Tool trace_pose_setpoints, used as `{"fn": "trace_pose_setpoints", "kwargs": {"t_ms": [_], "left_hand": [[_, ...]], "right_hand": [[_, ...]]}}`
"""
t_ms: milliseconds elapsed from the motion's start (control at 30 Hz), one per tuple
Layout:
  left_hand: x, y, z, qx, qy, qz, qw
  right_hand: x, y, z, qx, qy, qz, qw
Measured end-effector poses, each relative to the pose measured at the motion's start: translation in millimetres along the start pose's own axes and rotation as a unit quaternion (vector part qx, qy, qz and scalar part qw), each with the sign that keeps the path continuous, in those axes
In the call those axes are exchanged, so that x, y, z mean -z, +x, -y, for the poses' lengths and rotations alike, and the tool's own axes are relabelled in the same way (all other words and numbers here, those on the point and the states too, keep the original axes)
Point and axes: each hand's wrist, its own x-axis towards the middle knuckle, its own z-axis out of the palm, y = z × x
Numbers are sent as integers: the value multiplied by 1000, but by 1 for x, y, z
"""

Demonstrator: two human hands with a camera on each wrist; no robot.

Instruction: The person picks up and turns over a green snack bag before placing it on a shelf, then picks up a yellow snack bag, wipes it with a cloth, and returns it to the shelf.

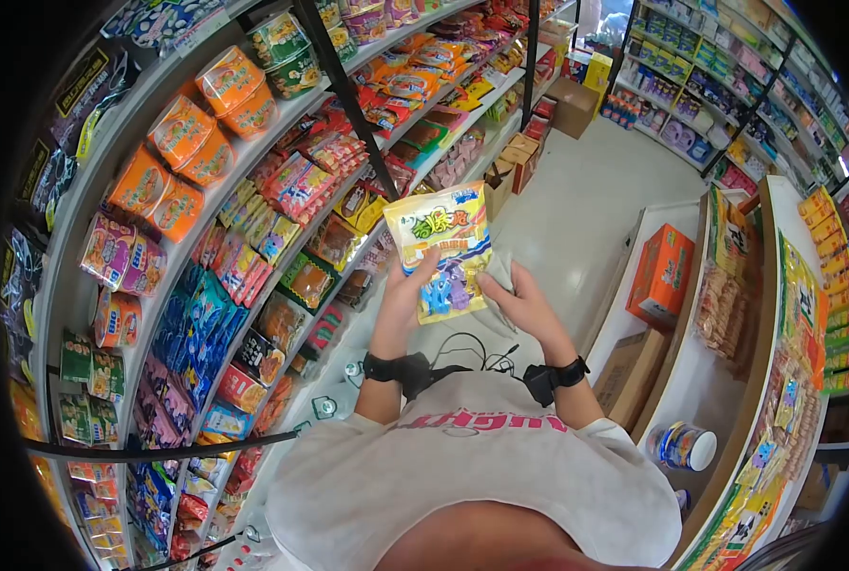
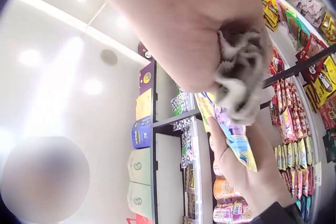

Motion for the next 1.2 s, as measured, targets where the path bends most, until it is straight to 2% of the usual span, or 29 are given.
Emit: {"fn": "trace_pose_setpoints", "kwargs": {"t_ms": [33, 133, 200, 233, 300, 333, 367, 433, 467, 500, 533, 600, 633, 667, 700, 733, 767, 833, 933, 967, 1000, 1067, 1100, 1167, 1200], "left_hand": [[1, -3, 0, -12, -4, -1, 1000], [0, -4, -4, -47, -28, -1, 998], [-2, 1, -8, -57, -25, -22, 998], [-3, 7, -6, -92, 11, -9, 996], [-10, 15, 3, -78, 38, 36, 996], [-15, 19, 8, -72, 54, 59, 994], [-17, 20, 14, -25, 127, 41, 991], [-15, 25, 26, -64, 111, 91, 988], [-13, 27, 29, -82, 102, 116, 985], [-16, 25, 20, -38, 136, 129, 982], [-17, 29, 19, -43, 166, 164, 971], [-16, 26, 24, -39, 223, 228, 947], [-24, 22, 21, -29, 212, 243, 946], [-24, 21, 21, -11, 219, 241, 945], [-22, 19, 20, 7, 227, 239, 944], [-21, 18, 18, 24, 235, 237, 942], [-23, 17, 15, 33, 191, 215, 957], [-29, 11, 8, 53, 97, 164, 980], [-26, 30, 22, -35, 216, 201, 955], [-29, 32, 20, -60, 244, 197, 948], [-30, 34, 23, -141, 299, 149, 932], [-33, 41, 29, -302, 396, 45, 866], [-31, 40, 27, -249, 400, 32, 881], [-46, 30, 29, -226, 241, 104, 938], [-52, 27, 31, -211, 157, 140, 955]], "right_hand": [[2, 0, 3, 2, -26, 11, 1000], [19, 0, 32, -199, -158, -39, 966], [21, 1, 23, -120, -103, -179, 971], [23, 2, 17, -79, -74, -248, 963], [7, 3, 2, 55, -255, -220, 940], [-7, 8, 6, 121, -341, -202, 910], [-20, 12, 14, 176, -390, -193, 883], [-45, 22, 59, 282, -481, -175, 811], [-41, 25, 57, 282, -466, -181, 819], [-31, 29, 50, 284, -452, -185, 825], [-20, 32, 42, 284, -440, -188, 831], [0, 37, 15, 205, -387, -220, 872], [6, 38, 14, 166, -357, -236, 888], [15, 35, 18, 49, -275, -246, 928], [21, 30, 35, -68, -185, -251, 948], [26, 27, 45, -181, -90, -250, 947], [32, 25, 40, -131, 10, -243, 961], [40, 18, 19, -29, 204, -215, 955], [23, 6, -1, -28, 53, -206, 977], [17, 6, 0, -19, 49, -198, 979], [15, 6, 0, -9, 29, -216, 976], [13, 6, 2, 14, -12, -249, 968], [10, 5, 13, -20, -56, -243, 968], [2, -1, 41, -89, -142, -232, 958], [-3, -4, 35, -35, -158, -187, 969]]}}
